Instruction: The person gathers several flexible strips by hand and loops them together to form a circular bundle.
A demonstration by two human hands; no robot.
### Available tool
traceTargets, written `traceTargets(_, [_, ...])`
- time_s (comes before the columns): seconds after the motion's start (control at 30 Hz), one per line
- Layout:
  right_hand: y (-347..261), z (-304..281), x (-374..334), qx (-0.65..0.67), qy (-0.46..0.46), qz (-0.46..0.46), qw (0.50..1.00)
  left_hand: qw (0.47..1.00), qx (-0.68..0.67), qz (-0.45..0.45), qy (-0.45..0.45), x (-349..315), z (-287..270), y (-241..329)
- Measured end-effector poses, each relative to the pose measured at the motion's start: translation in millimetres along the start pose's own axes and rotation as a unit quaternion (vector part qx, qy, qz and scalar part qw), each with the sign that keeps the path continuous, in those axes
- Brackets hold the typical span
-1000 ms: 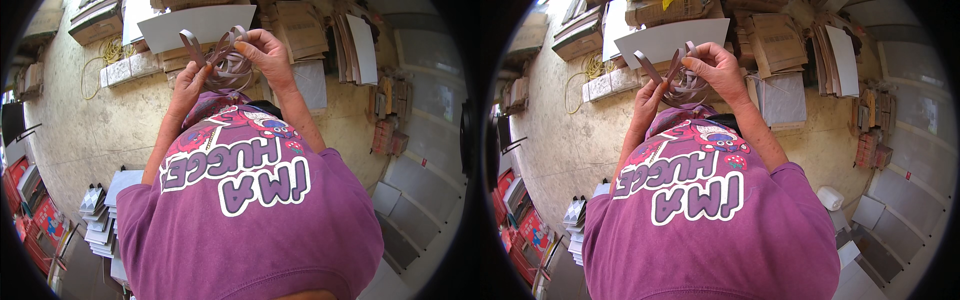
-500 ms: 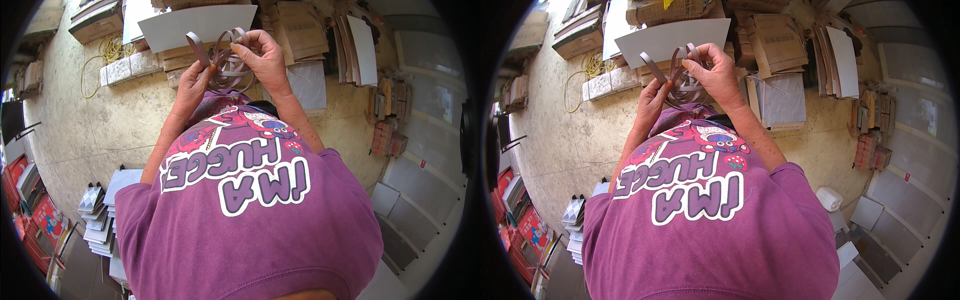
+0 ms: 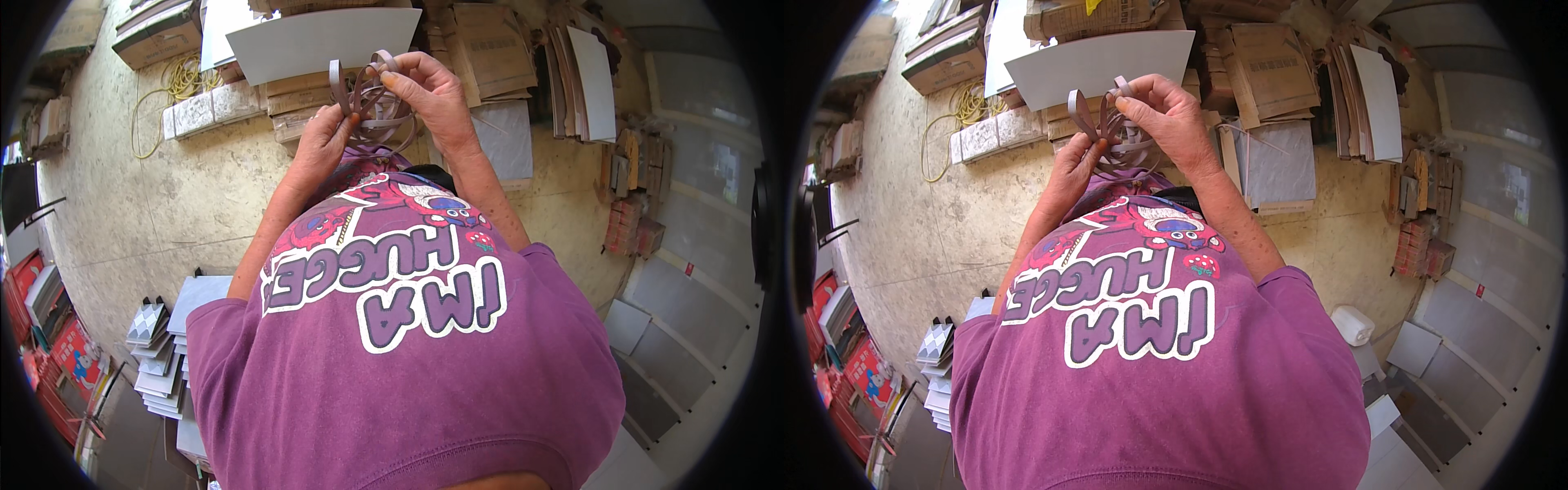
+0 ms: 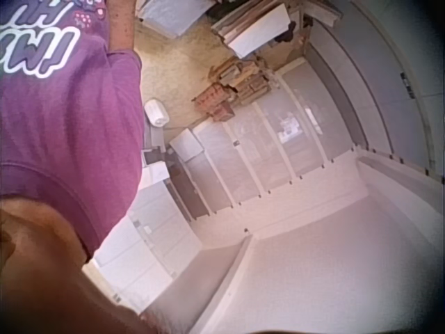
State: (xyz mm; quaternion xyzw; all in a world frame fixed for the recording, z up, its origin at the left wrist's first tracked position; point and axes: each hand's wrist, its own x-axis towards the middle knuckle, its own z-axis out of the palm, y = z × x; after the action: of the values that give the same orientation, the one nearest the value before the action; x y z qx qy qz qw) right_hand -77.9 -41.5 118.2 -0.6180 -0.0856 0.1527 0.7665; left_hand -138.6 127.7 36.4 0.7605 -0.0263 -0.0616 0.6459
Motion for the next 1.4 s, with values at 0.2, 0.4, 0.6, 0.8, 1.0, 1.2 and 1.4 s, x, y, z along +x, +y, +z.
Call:
traceTargets(0.2, [0, -4, 2, -0.029, 0.007, 0.012, 0.999, 0.998, -0.041, 0.031, 0.027, 0, 1, -2])
traceTargets(0.4, [-2, -3, 3, -0.045, 0.031, -0.007, 0.998, 0.986, -0.163, -0.013, 0.011, -3, -2, 12])
traceTargets(0.6, [0, -5, 0, -0.171, -0.011, -0.017, 0.985, 0.990, -0.137, -0.008, 0.020, -3, 0, 6])
traceTargets(0.8, [-4, -8, -4, -0.211, -0.041, -0.015, 0.976, 0.999, -0.039, 0.020, 0.031, -1, 4, 6])
traceTargets(1.0, [-8, 0, -7, -0.210, -0.063, 0.010, 0.976, 0.998, 0.033, 0.043, 0.011, 0, 6, 6])
traceTargets(1.2, [-4, 6, -7, -0.291, -0.027, -0.029, 0.956, 0.998, 0.051, -0.014, -0.015, -3, 3, 10])
traceTargets(1.4, [-2, 6, -5, -0.294, -0.008, -0.015, 0.956, 0.998, 0.063, -0.015, -0.007, -3, 3, 11])
